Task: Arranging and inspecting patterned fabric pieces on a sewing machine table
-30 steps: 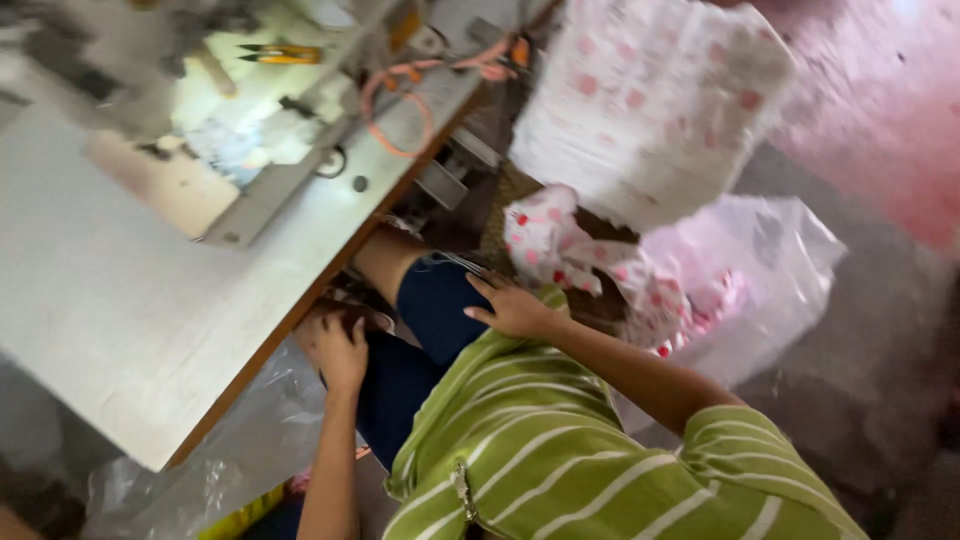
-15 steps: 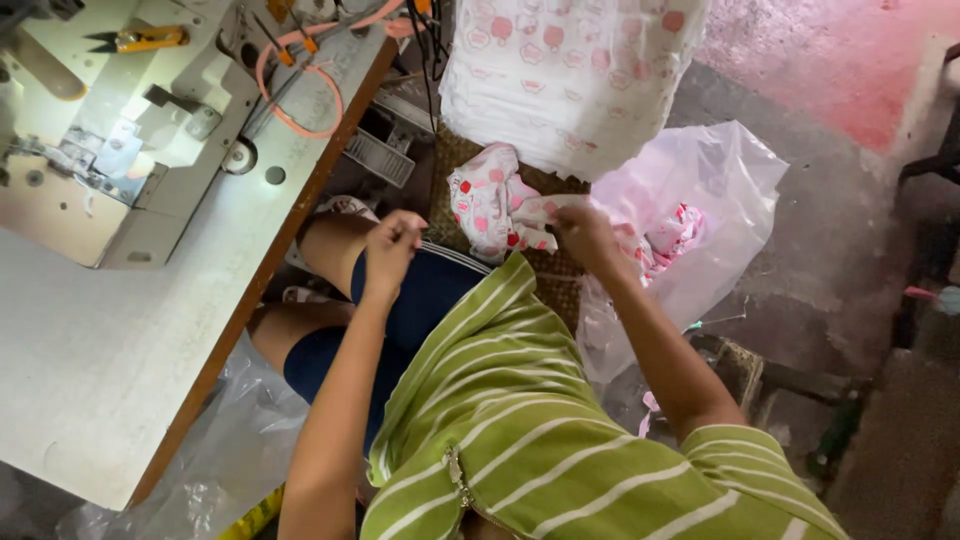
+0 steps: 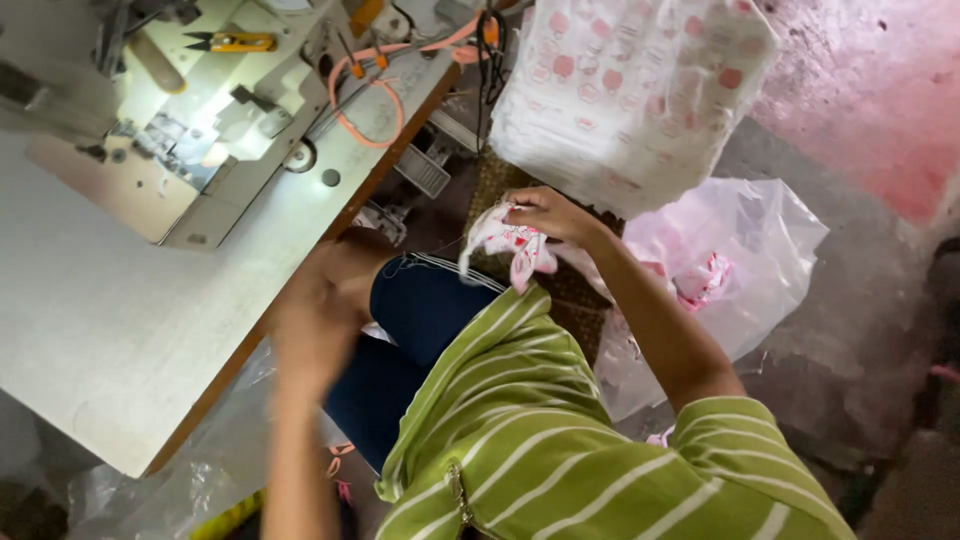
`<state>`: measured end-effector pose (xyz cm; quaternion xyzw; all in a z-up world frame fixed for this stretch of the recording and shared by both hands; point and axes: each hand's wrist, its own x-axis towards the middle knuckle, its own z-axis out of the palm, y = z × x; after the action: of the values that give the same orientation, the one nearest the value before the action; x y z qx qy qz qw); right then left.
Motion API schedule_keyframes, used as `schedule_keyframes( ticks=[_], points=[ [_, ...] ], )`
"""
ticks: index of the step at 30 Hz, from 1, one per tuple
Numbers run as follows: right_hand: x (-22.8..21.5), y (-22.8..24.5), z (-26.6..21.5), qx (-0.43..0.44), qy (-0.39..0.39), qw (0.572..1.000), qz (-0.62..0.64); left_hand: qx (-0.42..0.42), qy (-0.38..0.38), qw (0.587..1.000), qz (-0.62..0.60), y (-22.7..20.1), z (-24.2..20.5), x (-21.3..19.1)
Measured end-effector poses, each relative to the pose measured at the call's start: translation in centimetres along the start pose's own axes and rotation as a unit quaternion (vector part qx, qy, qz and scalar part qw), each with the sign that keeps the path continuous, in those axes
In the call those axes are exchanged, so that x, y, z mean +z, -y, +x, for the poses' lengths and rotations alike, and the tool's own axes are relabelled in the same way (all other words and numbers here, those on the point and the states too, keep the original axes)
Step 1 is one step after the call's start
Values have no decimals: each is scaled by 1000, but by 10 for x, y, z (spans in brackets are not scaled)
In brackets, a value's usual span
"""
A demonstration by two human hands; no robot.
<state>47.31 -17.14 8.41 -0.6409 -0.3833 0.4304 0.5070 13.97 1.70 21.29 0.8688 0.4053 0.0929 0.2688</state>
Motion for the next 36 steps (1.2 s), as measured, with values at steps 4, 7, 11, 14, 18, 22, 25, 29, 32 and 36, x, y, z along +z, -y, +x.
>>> schedule_keyframes(
  ticks=[4, 7, 11, 14, 18, 22, 25, 29, 32, 36],
  points=[
    [30, 53, -6, 12, 5, 999, 50, 163, 112, 966, -166, -72, 40, 102],
    [23, 29, -23, -68, 22, 996, 57, 174, 54, 934, -306, -37, 71, 129],
    [23, -34, -71, 71, 23, 983, -171, -25, -5, 949, -314, 22, 87, 37],
    [17, -102, -96, 197, 78, 870, -445, 36, -16, 913, -406, 73, 87, -16],
    [-37, -146, -84, -11, -147, 929, -341, 39, -47, 956, -288, 79, 50, -97],
    [-47, 50, -52, -148, -233, 936, -221, 98, -155, 966, -179, 51, -11, -179],
    [-35, 128, -34, -214, -258, 903, -269, 114, -201, 960, -157, 75, -60, -199],
    [-22, 111, -3, 118, 28, 820, -559, -36, -106, 993, -34, 119, -106, -192],
    [8, 102, -5, 187, 211, 824, -491, -94, -38, 994, 50, 130, -132, -168],
    [111, 92, 21, -88, 274, 887, -362, -96, -28, 994, 31, 132, -136, -157]
  ],
)
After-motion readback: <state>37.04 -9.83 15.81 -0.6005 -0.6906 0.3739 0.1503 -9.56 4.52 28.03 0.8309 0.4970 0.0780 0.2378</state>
